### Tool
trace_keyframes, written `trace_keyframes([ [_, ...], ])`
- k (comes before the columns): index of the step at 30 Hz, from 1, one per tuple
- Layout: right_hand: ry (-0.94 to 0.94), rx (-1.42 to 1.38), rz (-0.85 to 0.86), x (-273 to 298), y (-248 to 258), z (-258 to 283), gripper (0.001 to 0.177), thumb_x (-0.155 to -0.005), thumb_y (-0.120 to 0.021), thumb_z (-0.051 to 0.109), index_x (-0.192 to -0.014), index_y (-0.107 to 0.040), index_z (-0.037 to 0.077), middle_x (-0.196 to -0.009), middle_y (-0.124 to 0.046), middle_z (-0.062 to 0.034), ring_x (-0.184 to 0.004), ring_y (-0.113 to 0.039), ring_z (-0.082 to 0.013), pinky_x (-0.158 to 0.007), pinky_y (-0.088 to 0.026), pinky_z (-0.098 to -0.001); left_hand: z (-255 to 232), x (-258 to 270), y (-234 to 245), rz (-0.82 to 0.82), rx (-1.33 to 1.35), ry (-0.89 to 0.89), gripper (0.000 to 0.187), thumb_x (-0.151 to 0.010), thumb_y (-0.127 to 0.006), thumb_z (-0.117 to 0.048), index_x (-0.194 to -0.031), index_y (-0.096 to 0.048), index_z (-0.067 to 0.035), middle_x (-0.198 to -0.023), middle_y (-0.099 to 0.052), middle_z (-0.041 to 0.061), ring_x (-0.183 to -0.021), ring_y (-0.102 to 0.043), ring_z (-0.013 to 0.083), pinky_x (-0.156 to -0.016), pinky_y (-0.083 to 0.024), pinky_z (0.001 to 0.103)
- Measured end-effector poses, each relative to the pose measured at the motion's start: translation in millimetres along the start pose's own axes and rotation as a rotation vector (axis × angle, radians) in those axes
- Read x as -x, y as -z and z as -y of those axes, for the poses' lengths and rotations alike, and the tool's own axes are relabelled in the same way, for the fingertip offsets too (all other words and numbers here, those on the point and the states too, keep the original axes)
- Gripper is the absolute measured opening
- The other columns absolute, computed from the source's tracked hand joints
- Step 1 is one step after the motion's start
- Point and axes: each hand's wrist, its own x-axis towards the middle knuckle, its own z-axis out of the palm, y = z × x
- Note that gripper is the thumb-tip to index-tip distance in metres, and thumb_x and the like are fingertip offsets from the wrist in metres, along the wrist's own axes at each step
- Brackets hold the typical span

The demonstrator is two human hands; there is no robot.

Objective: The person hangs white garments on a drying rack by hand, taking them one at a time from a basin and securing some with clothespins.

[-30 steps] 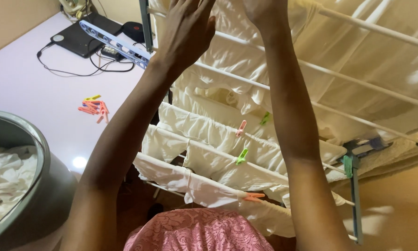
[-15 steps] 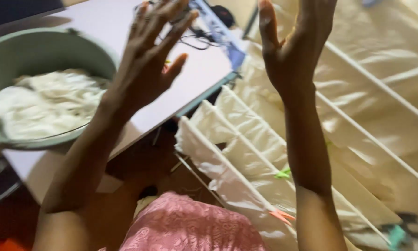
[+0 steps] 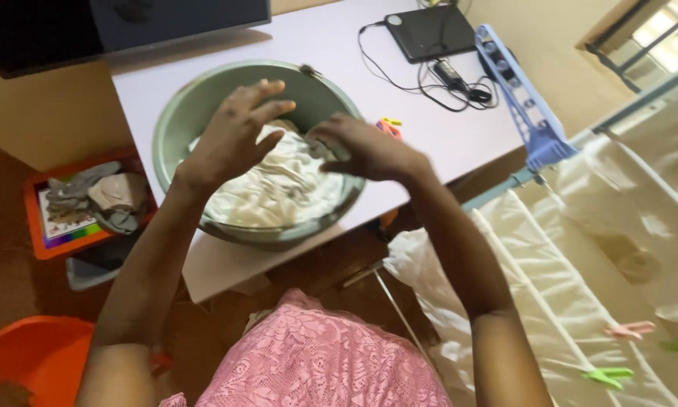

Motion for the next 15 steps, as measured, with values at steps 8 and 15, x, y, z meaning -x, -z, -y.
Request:
trace_keyframes([
  [8, 0.063, -0.023, 0.080, -103.7, -116.3, -41.6, 0.074, -0.066, -0.090, 0.015, -0.134, -0.061, 0.008, -0.135, -0.052, -0.0285, -0.119, -0.058, -0.0423, -0.101, -0.048, -0.0484, 83.8, 21.6, -23.3, 0.419, 0.160, 0.211, 0.064, -0.090, -0.073, -0.022, -0.149, -0.050, -0.013, -0.147, -0.050, 0.014, -0.133, -0.051, 0.0345, -0.112, -0.041, 0.045],
  [15, -0.276, -0.292, -0.422, -108.8, -99.9, -64.8, 0.037, -0.086, -0.069, -0.001, -0.122, -0.065, 0.005, -0.108, -0.070, -0.0149, -0.095, -0.069, -0.0332, -0.084, -0.057, -0.0430, 111.9, 15.4, -30.1, 0.426, 0.254, 0.218, 0.100, -0.082, -0.079, -0.037, -0.162, -0.024, -0.012, -0.144, -0.046, 0.020, -0.130, -0.049, 0.0387, -0.108, -0.042, 0.047],
])
